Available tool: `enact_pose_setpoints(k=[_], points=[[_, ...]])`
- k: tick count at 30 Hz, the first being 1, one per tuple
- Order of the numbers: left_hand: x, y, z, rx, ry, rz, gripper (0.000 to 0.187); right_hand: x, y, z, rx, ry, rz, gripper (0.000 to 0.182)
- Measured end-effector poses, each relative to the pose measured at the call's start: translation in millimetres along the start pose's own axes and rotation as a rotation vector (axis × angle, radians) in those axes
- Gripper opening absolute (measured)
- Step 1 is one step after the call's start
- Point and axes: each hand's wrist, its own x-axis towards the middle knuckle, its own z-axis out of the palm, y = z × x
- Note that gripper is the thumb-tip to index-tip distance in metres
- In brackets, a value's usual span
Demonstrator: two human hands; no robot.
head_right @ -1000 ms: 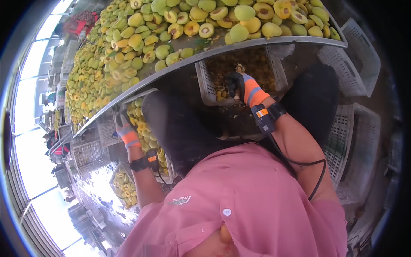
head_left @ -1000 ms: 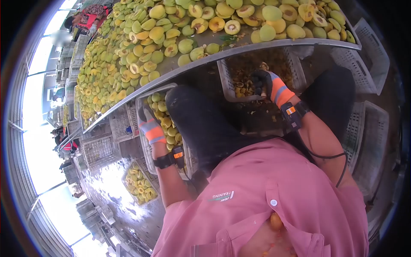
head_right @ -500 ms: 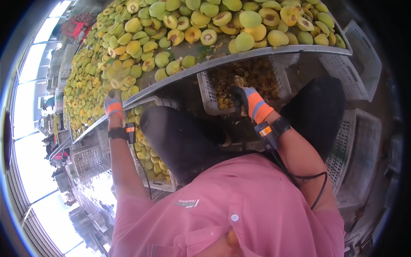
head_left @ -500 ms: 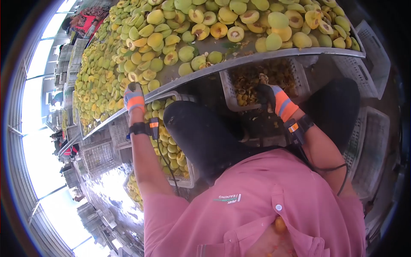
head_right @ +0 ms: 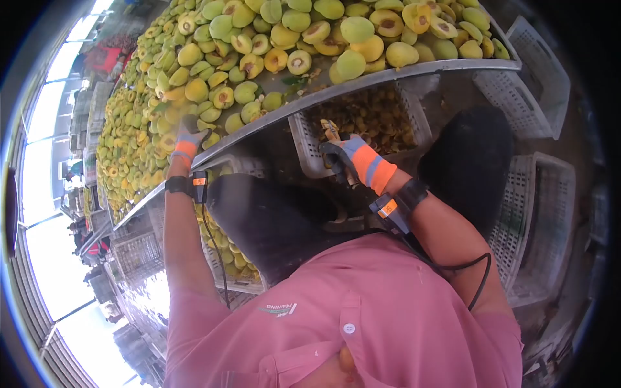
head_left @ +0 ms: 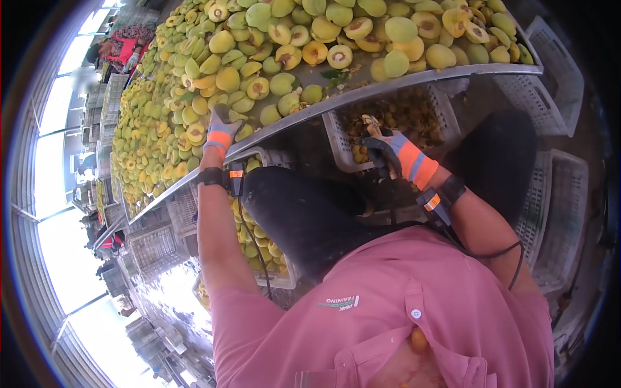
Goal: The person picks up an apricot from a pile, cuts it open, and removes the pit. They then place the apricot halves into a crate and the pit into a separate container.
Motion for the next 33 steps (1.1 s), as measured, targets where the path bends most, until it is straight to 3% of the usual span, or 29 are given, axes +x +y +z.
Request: enact_pose_setpoints(k=[2,5,8,11,12,15,17,19,20,22,23,24,26,27,29,30,32,33], points=[[8,10,10,0.026,-0.032,0.012,0.065,-3,-2,1,-0.066,0.036,-0.002,0.027],[-5,28,15,-0.074,0.088,0.084,0.056,-6,-6,-1,-0.079,0.029,0.028,0.024],[-34,69,-3,-0.757,0.039,-0.22,0.043,-14,-5,7,-0.133,-0.011,-0.204,0.025],[-65,99,5,-1.336,-0.113,-0.074,0.047,0,3,17,0.136,0.015,-0.287,0.023],[-73,117,14,-1.375,-0.091,-0.116,0.054,1,1,15,0.188,-0.05,-0.326,0.024],[-95,163,37,-1.487,-0.178,-0.063,0.044,0,-7,0,0.156,-0.167,-0.353,0.027],[-105,181,59,-0.644,0.034,0.128,0.044,1,-9,-4,-0.112,-0.181,-0.241,0.028],[-108,196,71,-1.423,-0.095,-0.129,0.043,-2,-2,16,-0.053,-0.101,-0.335,0.024],[-106,193,81,-1.222,-0.089,-0.02,0.042,-9,2,21,-0.114,-0.128,-0.494,0.024],[-113,200,95,-1.347,-0.071,-0.156,0.039,-31,-11,24,-0.181,-0.152,-0.491,0.025],[-113,203,100,-1.404,-0.065,-0.218,0.038,-35,-23,21,-0.189,-0.149,-0.339,0.026],[-115,200,107,-1.15,-0.038,-0.023,0.036,-37,-30,19,-0.194,-0.145,-0.19,0.027],[-119,197,124,-0.7,0.126,0.282,0.032,-26,-19,16,-0.134,-0.206,-0.37,0.021],[-122,199,127,-0.693,0.111,0.264,0.028,-25,-18,18,-0.109,-0.24,-0.454,0.018],[-129,204,132,-0.678,0.082,0.228,0.033,-24,-15,18,-0.179,-0.141,-0.447,0.022],[-130,213,131,-0.76,0.016,0.174,0.027,-23,-12,18,-0.228,-0.078,-0.465,0.024],[-127,210,143,-0.426,0.075,0.424,0.027,-17,-6,18,-0.322,0.026,-0.48,0.026],[-126,215,144,-0.565,0.025,0.354,0.026,-14,-4,17,-0.369,0.065,-0.476,0.027]])
